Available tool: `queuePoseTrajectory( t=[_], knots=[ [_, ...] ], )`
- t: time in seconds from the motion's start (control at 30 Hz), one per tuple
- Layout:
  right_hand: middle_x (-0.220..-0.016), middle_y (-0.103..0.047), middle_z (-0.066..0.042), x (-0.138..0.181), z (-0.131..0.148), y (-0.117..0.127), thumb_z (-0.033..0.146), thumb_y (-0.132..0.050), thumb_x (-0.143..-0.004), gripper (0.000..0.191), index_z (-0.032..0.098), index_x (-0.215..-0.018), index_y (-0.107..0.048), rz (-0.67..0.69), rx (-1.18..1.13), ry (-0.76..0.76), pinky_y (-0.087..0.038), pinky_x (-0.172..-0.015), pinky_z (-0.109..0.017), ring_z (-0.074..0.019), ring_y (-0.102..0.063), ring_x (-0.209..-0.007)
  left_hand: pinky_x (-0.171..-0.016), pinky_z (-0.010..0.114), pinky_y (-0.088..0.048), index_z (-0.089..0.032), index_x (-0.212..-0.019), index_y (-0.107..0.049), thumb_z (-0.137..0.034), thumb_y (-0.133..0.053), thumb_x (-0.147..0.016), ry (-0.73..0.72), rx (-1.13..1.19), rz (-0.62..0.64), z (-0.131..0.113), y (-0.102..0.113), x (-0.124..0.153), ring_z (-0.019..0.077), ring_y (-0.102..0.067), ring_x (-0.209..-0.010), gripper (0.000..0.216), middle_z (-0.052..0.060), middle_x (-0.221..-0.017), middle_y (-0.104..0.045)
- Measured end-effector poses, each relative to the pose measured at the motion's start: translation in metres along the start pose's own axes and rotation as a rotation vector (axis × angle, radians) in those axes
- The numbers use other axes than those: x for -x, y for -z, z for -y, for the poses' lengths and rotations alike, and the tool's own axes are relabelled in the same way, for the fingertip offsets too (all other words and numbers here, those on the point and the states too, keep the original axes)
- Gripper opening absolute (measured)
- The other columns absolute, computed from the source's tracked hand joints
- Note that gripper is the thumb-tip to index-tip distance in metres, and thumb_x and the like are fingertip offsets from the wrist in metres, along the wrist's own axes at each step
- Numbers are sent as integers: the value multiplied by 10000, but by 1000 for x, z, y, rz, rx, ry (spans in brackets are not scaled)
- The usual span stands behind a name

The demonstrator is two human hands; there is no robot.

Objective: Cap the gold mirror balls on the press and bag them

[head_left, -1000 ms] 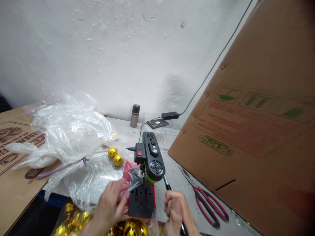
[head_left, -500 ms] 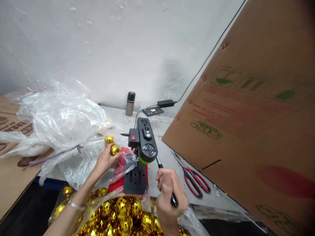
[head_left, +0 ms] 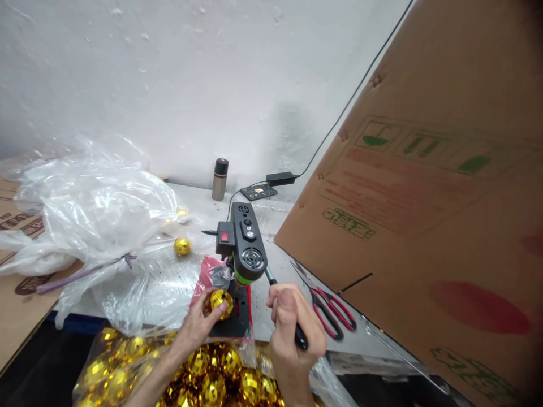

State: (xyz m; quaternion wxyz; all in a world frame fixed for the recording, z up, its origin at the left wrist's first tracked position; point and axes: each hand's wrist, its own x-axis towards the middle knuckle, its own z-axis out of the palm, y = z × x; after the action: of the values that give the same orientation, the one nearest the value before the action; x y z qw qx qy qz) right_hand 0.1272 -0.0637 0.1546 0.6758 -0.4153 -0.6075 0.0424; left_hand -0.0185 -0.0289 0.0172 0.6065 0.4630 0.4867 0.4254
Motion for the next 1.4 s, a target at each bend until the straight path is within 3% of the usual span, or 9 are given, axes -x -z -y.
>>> queuePoseTrajectory(
  t=[0.13,0.4,0.7,0.9,1.13,1.27,1.4],
  knots=[
    [-647,-427,25,-5,3,1,55,-421,-952,273,184,-711,-443,38,-6,-15,-346,-541,-246,-91,-442,-598,-1030,468,-434,-156,-1166,-492,-638,-639,-721,-66,-130,-106,8,-1,-5,311,-588,-1150,672,150,-1211,-631],
    [-654,-407,39,-8,8,0,106,-416,-982,285,188,-708,-416,30,-14,-97,-343,-541,-208,-68,-418,-596,-997,542,-406,-224,-1222,-565,-479,-665,-784,-291,-581,-106,13,0,-12,333,-540,-1132,518,104,-1209,-643],
    [-693,-445,18,3,2,5,76,-409,-971,237,183,-765,-457,74,-30,-79,-370,-557,-212,-79,-442,-628,-927,482,-403,-202,-1190,-537,-297,-668,-780,-476,-741,-70,25,-14,-19,296,-526,-1022,442,88,-1111,-629],
    [-683,-452,12,18,-5,5,59,-384,-953,249,184,-747,-444,58,8,2,-363,-525,-230,-91,-464,-603,-919,467,-387,-196,-1141,-532,-271,-674,-744,-418,-779,-12,25,-14,-23,293,-509,-1016,429,72,-1047,-614],
    [-687,-466,6,45,-33,2,125,-348,-981,283,181,-724,-450,28,60,143,-405,-559,-247,-101,-476,-604,-909,454,-369,-195,-1135,-514,-240,-660,-738,-386,-757,-8,22,-15,-19,291,-489,-1015,425,75,-1052,-587],
    [-661,-468,21,50,-41,-6,166,-349,-992,316,186,-693,-451,-86,69,176,-442,-643,-288,-103,-468,-568,-911,469,-355,-178,-1093,-527,-253,-658,-731,-328,-739,-1,14,-16,-17,300,-488,-1005,393,90,-1027,-579],
    [-631,-453,30,53,-42,-14,204,-348,-993,333,197,-672,-436,-176,60,149,-430,-619,-298,-111,-450,-529,-914,482,-351,-162,-1068,-540,-265,-665,-709,-305,-727,-2,10,-18,-18,310,-496,-1004,394,104,-1021,-586]
  ],
)
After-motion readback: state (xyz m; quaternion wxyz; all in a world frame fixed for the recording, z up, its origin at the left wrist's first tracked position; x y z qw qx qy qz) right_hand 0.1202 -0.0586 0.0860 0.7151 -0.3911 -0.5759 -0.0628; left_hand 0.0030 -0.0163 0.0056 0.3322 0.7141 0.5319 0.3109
